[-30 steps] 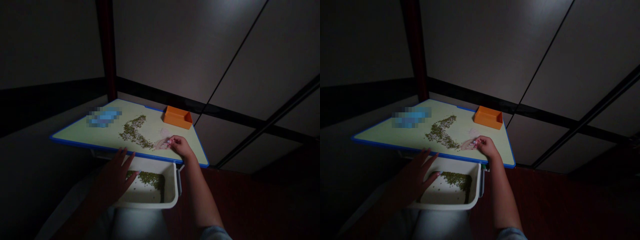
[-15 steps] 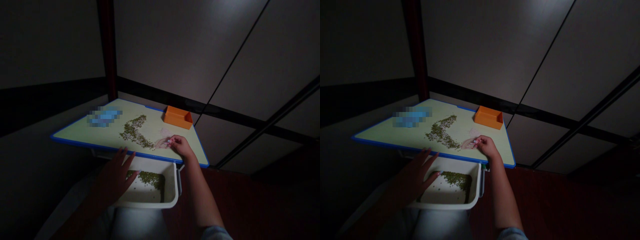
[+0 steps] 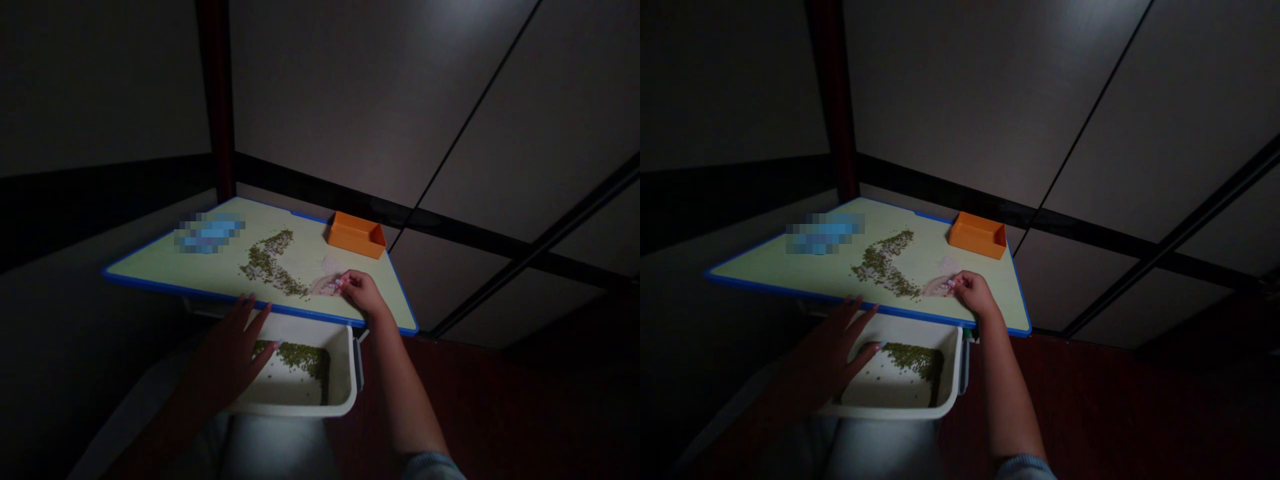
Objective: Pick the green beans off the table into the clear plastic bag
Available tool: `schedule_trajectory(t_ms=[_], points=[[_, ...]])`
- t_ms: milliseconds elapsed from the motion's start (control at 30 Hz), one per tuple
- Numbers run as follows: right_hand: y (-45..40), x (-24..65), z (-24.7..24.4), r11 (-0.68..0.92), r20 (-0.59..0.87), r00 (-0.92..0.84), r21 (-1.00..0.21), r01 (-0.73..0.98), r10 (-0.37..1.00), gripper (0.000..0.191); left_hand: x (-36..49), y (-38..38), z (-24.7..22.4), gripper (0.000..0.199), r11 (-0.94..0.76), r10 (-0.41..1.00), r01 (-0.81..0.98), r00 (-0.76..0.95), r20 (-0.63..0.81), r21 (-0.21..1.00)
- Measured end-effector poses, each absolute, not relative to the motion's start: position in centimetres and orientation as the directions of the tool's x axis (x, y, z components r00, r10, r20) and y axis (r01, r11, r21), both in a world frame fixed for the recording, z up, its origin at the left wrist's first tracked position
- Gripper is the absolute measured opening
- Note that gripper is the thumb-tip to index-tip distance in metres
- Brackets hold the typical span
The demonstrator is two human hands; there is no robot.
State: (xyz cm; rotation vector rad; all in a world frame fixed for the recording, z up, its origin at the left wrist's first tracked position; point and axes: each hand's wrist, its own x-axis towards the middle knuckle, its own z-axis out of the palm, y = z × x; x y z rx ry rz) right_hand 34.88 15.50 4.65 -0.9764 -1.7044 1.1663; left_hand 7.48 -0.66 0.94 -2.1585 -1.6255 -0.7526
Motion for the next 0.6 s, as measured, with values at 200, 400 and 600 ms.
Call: schedule_trajectory(t_ms=[200, 400, 600], points=[[15.38, 34.90, 4.65, 0.276, 0.237, -0.308, -0.957, 0.091, 0.922, 0.033, 7.43, -0.64, 1.02, 0.060, -0.289, 0.786, 0.955, 0.201, 0.585, 0.060], [15.10, 34.75, 5.12, 0.257, 0.202, -0.368, -0.960, 0.109, 0.908, 0.031, 7.42, -0.60, 0.71, 0.059, -0.290, 0.777, 0.955, 0.193, 0.599, 0.069], [15.23, 34.79, 5.04, 0.283, 0.220, -0.329, -0.946, 0.158, 0.919, 0.030, 7.42, -0.57, 0.64, 0.059, -0.292, 0.786, 0.955, 0.205, 0.584, 0.058]])
